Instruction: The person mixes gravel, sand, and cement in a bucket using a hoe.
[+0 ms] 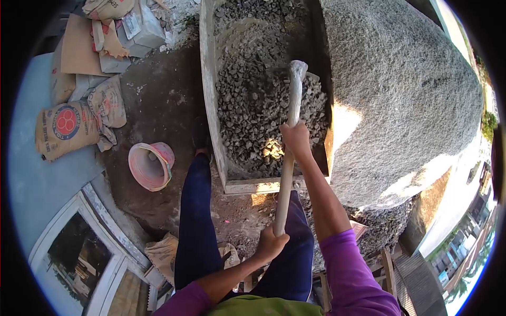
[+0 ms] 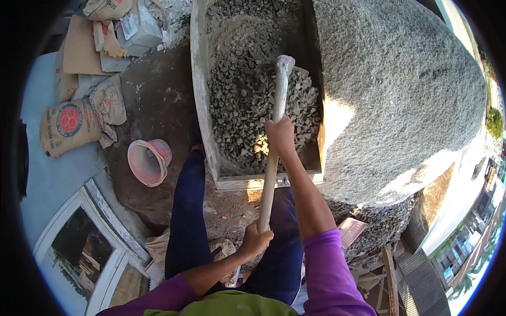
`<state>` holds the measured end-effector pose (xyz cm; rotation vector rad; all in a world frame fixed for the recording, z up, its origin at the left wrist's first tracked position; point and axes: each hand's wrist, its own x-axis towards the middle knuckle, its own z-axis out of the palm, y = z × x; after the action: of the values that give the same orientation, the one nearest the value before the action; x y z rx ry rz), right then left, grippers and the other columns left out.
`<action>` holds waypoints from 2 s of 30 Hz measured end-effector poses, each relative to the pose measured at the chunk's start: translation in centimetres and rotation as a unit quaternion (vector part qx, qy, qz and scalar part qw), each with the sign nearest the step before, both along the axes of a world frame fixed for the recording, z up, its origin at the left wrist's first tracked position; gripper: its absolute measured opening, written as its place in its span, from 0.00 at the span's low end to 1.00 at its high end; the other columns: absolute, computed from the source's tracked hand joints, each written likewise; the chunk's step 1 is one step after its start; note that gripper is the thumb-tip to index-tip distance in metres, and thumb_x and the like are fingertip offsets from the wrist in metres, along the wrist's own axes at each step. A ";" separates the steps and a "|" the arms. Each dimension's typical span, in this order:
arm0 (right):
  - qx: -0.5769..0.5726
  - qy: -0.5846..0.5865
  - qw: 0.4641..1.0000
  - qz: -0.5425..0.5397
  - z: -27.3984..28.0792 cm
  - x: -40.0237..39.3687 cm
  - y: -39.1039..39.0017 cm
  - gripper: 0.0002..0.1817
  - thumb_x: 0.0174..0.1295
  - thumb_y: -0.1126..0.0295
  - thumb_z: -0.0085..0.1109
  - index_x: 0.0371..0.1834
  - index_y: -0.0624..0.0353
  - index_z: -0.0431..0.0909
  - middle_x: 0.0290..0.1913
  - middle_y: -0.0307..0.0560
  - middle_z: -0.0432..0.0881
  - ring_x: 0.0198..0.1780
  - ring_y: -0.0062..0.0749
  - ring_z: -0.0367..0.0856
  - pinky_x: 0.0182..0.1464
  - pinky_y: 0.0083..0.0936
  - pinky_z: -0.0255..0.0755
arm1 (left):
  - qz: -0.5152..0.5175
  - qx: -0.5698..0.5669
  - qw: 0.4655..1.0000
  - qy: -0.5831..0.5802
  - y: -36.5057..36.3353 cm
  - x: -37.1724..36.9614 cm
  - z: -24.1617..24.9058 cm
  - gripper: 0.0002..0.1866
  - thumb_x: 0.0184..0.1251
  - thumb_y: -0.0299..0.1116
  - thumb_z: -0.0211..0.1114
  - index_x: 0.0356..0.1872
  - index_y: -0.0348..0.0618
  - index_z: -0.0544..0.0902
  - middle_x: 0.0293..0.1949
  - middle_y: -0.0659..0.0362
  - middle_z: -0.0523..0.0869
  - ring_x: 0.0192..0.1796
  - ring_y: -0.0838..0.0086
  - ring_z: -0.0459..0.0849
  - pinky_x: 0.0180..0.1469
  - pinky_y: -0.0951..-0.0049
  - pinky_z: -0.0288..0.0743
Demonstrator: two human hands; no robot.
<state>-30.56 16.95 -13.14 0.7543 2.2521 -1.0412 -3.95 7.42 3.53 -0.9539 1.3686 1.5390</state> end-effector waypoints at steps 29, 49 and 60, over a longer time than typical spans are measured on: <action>-0.071 -0.025 0.996 -0.040 -8.5 -16.6 -6.8 0.18 0.63 0.66 0.62 0.39 0.78 0.78 0.25 0.51 0.83 0.20 0.39 0.85 0.22 0.37 0.79 | 0.000 -0.032 0.999 0.040 -4.6 -16.7 -6.9 0.06 0.54 0.26 0.63 0.30 0.37 0.75 0.20 0.60 0.78 0.19 0.75 0.77 0.22 0.66 0.70; -0.249 0.160 0.949 -0.108 6.3 -24.4 -8.7 0.12 0.61 0.67 0.64 0.29 0.64 0.74 0.21 0.46 0.77 0.16 0.31 0.77 0.19 0.32 0.72 | -0.159 -0.098 0.951 0.248 -12.4 -23.9 -5.6 0.13 0.57 0.29 0.65 0.41 0.33 0.80 0.24 0.50 0.82 0.28 0.60 0.85 0.34 0.57 0.79; -0.058 -0.026 0.993 0.103 -5.5 -17.9 -17.2 0.25 0.56 0.62 0.66 0.46 0.78 0.84 0.38 0.65 0.89 0.43 0.51 0.92 0.45 0.41 0.85 | 0.172 0.020 0.985 0.026 -9.9 -15.4 -8.3 0.07 0.53 0.22 0.63 0.32 0.39 0.74 0.20 0.60 0.76 0.19 0.74 0.76 0.21 0.72 0.71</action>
<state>-48.49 -0.22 -18.59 0.4826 2.1519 -1.0284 -19.39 -2.51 -4.80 -1.1775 1.2483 1.8506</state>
